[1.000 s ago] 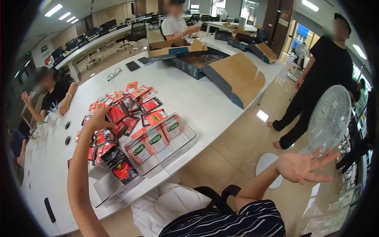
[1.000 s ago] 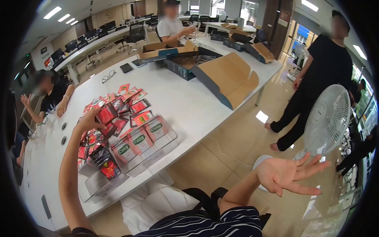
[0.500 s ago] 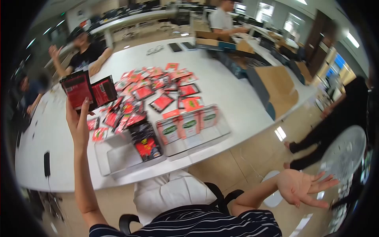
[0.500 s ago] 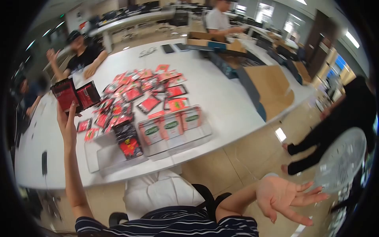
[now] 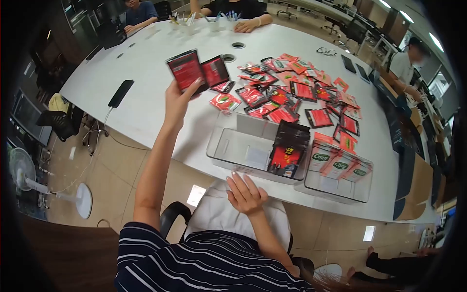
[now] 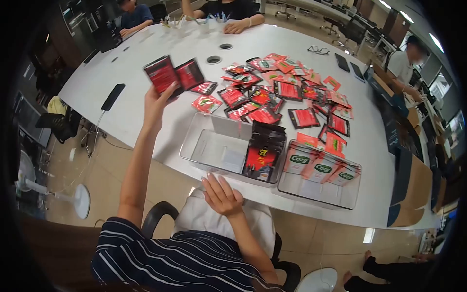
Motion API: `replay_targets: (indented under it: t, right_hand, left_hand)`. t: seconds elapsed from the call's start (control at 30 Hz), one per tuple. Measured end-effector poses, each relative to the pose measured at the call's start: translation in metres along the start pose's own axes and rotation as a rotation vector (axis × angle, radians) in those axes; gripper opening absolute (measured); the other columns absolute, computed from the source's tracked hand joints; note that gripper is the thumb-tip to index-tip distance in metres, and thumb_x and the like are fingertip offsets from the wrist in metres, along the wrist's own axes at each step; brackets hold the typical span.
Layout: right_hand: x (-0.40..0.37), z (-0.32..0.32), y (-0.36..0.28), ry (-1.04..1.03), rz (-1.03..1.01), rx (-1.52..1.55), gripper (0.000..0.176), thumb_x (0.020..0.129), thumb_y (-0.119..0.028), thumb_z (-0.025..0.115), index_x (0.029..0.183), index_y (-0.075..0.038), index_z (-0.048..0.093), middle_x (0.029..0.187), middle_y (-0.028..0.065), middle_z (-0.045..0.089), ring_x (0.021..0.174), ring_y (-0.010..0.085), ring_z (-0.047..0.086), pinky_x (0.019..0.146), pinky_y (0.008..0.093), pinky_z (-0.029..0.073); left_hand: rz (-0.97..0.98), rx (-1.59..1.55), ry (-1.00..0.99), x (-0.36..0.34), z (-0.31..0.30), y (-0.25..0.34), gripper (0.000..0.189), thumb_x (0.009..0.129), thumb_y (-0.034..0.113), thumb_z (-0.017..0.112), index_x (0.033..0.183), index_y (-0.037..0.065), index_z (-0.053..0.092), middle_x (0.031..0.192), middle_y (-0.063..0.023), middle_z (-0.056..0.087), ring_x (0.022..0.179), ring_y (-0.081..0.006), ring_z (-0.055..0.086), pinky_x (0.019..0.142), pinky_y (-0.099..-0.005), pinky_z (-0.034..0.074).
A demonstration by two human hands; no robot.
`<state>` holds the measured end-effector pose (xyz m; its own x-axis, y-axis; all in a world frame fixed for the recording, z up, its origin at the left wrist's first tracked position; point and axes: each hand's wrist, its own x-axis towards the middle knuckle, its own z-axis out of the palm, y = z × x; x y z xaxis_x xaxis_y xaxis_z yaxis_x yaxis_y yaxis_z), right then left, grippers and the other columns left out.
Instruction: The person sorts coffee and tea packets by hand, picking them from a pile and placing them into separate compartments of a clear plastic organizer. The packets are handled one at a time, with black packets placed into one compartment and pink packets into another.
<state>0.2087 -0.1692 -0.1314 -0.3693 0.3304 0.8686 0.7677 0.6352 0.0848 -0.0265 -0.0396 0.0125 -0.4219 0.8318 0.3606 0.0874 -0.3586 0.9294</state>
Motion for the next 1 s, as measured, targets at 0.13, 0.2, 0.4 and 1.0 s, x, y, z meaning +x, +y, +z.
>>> replay_targets:
  t: [0.13, 0.2, 0.4, 1.0]
  right_hand:
    - [0.000, -0.001, -0.003, -0.044, 0.049, 0.048, 0.034, 0.090, -0.037, 0.047, 0.115, -0.024, 0.065, 0.120, -0.0067, 0.062, 0.113, 0.0116, 0.052, 0.107, 0.0345, 0.013]
    - [0.001, -0.003, -0.003, -0.061, 0.054, 0.056, 0.034, 0.090, -0.037, 0.047, 0.115, -0.024, 0.065, 0.120, -0.0067, 0.062, 0.113, 0.0113, 0.052, 0.107, 0.0345, 0.012]
    - [-0.001, 0.003, -0.002, -0.027, 0.028, 0.022, 0.034, 0.087, -0.036, 0.050, 0.115, -0.025, 0.065, 0.121, -0.0071, 0.061, 0.114, 0.0112, 0.051, 0.108, 0.0351, 0.011]
    - [0.047, -0.070, 0.009, -0.021, 0.196, 0.654, 0.024, 0.083, -0.021, 0.060, 0.104, -0.009, 0.064, 0.102, 0.0071, 0.066, 0.093, 0.0221, 0.058, 0.080, 0.0311, 0.045]
  left_hand:
    - [-0.122, 0.158, -0.206, 0.058, 0.003, -0.044, 0.030, 0.085, 0.023, 0.068, 0.104, 0.001, 0.064, 0.096, -0.0053, 0.068, 0.086, -0.0092, 0.060, 0.078, -0.0242, 0.044]
    - [-0.193, 0.231, -0.255, 0.079, 0.005, -0.062, 0.032, 0.085, 0.025, 0.068, 0.105, 0.001, 0.063, 0.094, -0.0044, 0.068, 0.085, -0.0090, 0.059, 0.075, -0.0243, 0.044]
    - [-0.262, 0.523, -0.426, 0.119, -0.002, -0.099, 0.031, 0.074, 0.029, 0.076, 0.092, 0.005, 0.070, 0.080, -0.0030, 0.066, 0.066, -0.0094, 0.055, 0.060, -0.0243, 0.042]
    - [0.621, 0.159, -0.004, -0.038, -0.001, 0.029, 0.012, 0.078, -0.002, 0.065, 0.091, -0.001, 0.064, 0.092, -0.0102, 0.066, 0.076, -0.0207, 0.065, 0.066, -0.0290, 0.055]
